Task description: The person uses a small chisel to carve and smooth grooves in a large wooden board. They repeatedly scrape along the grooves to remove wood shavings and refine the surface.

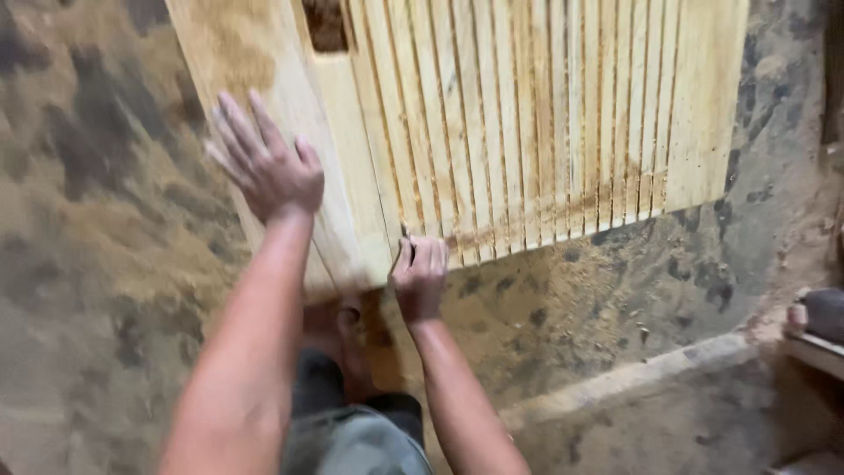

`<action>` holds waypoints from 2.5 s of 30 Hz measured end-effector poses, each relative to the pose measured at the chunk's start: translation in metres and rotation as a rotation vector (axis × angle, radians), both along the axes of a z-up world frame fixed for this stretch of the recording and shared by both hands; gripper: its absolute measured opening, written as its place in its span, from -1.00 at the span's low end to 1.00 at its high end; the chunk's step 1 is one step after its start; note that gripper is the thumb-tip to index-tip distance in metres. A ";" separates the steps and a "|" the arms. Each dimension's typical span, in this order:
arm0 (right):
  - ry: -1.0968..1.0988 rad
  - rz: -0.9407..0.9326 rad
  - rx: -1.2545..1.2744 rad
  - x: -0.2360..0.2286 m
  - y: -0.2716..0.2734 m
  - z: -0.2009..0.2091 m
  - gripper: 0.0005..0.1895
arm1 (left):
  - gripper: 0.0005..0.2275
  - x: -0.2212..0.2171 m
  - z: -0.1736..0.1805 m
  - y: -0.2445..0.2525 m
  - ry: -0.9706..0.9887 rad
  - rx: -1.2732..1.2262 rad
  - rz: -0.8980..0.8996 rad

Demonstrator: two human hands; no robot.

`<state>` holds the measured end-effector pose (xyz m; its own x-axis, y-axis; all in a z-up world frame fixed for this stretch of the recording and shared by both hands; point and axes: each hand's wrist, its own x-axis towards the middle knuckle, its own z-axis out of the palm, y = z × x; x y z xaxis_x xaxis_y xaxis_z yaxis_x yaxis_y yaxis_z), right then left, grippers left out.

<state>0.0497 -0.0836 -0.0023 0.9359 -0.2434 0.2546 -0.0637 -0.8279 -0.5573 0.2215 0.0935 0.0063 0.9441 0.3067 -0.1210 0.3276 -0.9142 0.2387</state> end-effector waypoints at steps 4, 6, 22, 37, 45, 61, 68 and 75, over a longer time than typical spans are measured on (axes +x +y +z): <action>-0.147 0.116 -0.060 0.011 0.002 0.017 -0.87 | -0.30 0.011 0.008 -0.004 -0.027 0.018 -0.016; -0.164 0.094 -0.034 0.021 0.005 0.019 -0.92 | -0.29 0.008 0.007 -0.004 0.032 0.012 0.007; -0.071 0.054 -0.052 0.044 0.008 -0.009 -0.95 | -0.30 0.002 -0.001 -0.001 -0.019 0.035 -0.016; -0.079 0.134 -0.120 0.081 0.009 -0.023 -0.98 | -0.27 0.008 -0.005 -0.002 -0.102 0.042 -0.034; -0.008 0.115 0.036 0.139 0.018 0.003 -0.92 | -0.28 -0.006 0.000 -0.002 -0.032 -0.034 -0.003; -0.130 0.118 0.014 0.296 0.032 -0.028 -0.94 | -0.29 -0.003 -0.010 -0.003 -0.097 0.069 -0.034; 0.088 0.068 0.000 0.077 0.007 -0.011 -0.90 | -0.31 0.002 -0.012 0.000 -0.070 0.106 -0.050; -0.176 0.142 -0.033 0.302 0.030 -0.044 -0.79 | -0.30 0.007 -0.012 -0.003 -0.089 0.085 -0.034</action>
